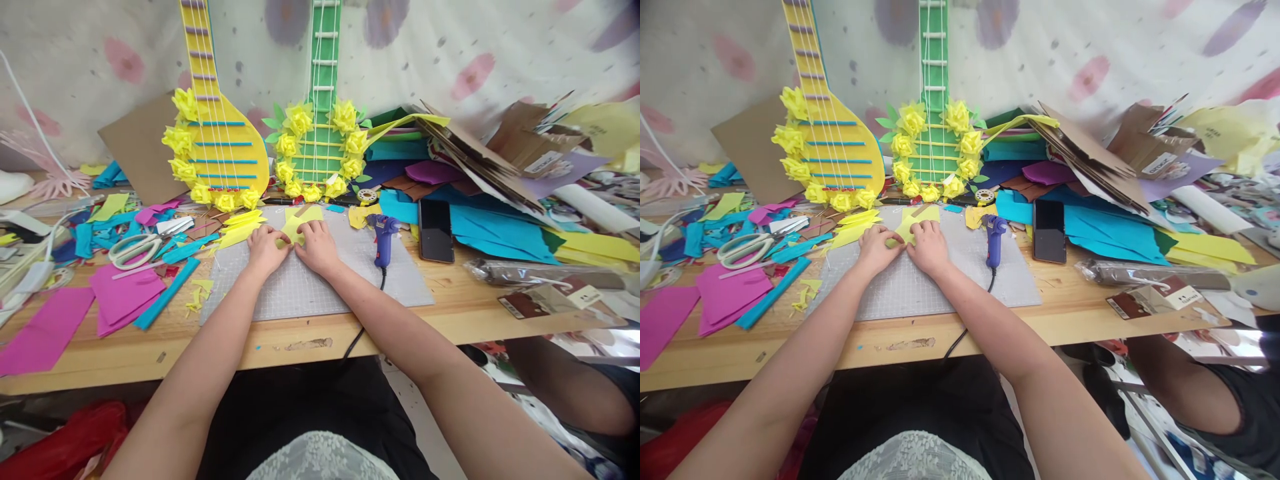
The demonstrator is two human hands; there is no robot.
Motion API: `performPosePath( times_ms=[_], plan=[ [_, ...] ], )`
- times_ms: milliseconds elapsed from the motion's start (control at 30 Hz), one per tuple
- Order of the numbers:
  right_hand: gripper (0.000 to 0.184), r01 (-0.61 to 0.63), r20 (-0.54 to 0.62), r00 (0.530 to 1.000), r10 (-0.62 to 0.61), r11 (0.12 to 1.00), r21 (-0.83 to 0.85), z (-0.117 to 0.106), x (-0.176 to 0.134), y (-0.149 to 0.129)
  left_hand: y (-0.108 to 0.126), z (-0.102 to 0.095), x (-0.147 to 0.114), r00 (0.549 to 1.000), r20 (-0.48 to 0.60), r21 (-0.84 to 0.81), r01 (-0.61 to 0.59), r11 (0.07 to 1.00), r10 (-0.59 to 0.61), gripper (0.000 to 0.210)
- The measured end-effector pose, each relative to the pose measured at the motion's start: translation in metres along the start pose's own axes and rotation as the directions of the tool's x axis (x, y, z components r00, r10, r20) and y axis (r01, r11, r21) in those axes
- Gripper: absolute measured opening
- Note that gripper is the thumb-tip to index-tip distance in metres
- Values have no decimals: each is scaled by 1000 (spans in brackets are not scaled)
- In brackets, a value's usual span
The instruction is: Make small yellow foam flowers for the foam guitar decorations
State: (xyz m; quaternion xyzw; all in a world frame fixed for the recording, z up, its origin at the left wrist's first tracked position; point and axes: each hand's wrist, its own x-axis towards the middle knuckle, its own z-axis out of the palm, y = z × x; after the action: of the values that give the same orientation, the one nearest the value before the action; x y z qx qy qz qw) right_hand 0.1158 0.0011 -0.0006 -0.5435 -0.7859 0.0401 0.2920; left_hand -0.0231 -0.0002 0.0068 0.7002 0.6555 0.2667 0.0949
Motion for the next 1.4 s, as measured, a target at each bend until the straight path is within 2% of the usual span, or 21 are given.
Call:
performPosePath(
  times_ms=[100,167,300,433,567,667,800,867,933,1033,1133,1267,1400],
  plan=[
    [21,-16,3,1000,16,1000,-13,1,-1,0,-6,-3,4,997,77,-32,14,999,-12,12],
    [21,-23,1,1000,23,1000,-8,1,-1,0,-14,-5,8,994,111,-79,6,997,3,20],
    [14,-31,-23,999,34,991,128,2,2,6,-31,-8,14,996,88,-243,-10,970,33,35],
    [12,-169,-33,981,193,921,350,-1,3,16,-37,-6,17,996,89,-272,14,962,11,38],
    [16,-276,36,958,286,876,395,-6,1,20,-32,-7,14,995,97,-269,42,962,-16,40],
    [23,-261,59,963,265,846,464,-6,1,20,-26,-9,11,995,99,-367,31,930,6,41],
    [28,-185,19,978,210,812,554,-2,4,22,-23,-10,9,986,122,-462,-47,886,116,38],
    [26,-144,-16,984,177,847,511,-3,4,23,-23,-10,8,977,145,-451,-75,889,156,34],
    [23,-100,-14,993,118,894,437,-7,2,21,-22,-10,7,967,156,-373,-131,918,202,30],
    [24,8,99,994,-46,936,353,-14,-2,16,-18,-10,4,954,178,-213,-204,956,243,30],
    [27,130,173,969,-176,960,248,-16,-5,10,-13,-9,2,960,167,-151,-198,968,223,37],
    [28,171,166,968,-186,980,102,-13,-5,3,-10,-6,3,977,122,-140,-158,978,175,40],
    [22,124,165,977,-136,989,86,-10,-3,3,-15,-6,4,973,121,-160,-177,971,197,50]
  ],
)
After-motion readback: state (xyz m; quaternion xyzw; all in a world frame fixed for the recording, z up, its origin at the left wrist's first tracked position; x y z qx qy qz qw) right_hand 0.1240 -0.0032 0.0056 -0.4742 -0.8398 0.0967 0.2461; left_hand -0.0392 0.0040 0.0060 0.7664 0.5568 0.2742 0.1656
